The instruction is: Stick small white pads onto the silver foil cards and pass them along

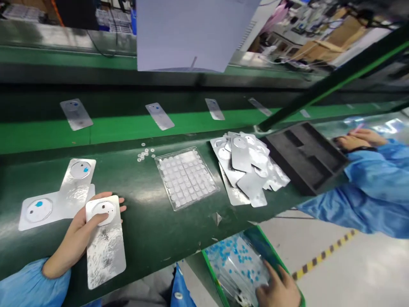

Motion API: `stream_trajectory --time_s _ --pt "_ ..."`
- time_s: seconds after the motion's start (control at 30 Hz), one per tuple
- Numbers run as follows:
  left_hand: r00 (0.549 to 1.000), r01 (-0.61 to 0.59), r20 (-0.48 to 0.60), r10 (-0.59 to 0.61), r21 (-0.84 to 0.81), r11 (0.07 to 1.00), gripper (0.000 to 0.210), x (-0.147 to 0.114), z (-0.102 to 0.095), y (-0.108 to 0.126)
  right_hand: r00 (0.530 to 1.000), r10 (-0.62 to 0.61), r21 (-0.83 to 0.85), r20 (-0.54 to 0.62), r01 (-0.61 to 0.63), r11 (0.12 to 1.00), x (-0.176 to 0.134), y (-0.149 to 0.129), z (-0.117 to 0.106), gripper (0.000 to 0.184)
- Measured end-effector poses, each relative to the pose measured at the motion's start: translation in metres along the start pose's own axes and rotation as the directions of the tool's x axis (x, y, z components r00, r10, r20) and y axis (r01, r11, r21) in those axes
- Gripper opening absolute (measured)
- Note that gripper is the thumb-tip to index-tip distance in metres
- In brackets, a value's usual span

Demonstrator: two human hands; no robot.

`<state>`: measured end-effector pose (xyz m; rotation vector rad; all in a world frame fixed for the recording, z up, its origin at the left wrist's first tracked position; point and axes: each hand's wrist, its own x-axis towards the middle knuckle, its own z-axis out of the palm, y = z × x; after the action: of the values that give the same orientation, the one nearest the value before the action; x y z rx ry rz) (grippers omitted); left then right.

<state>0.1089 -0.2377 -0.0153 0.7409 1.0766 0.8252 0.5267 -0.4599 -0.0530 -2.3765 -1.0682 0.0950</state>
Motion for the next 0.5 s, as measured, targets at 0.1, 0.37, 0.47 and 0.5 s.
stream_trajectory --time_s 0.1,0.37,0.47,0.5 --pt "0.999 -0.038 0.02 0.036 0.082 0.996 0.065 0.003 -0.003 -0.004 0.972 0.201 0.001 -0.124 -0.202 0.979 -0.012 -0.024 0.014 0.046" --pt "0.996 -0.077 0.048 0.073 0.082 0.994 0.065 0.003 -0.002 -0.004 0.665 -0.746 0.408 0.035 0.672 0.619 0.053 -0.228 0.103 0.027" --pt "0.995 -0.087 0.062 0.083 0.056 0.995 0.062 0.004 -0.002 -0.005 0.547 -0.833 0.292 0.084 0.786 0.545 0.081 -0.295 0.148 0.028" --pt "0.994 -0.093 0.066 0.09 0.051 0.994 0.061 0.004 -0.002 -0.005 0.535 -0.839 0.228 0.101 0.808 0.543 0.088 -0.312 0.16 0.03"
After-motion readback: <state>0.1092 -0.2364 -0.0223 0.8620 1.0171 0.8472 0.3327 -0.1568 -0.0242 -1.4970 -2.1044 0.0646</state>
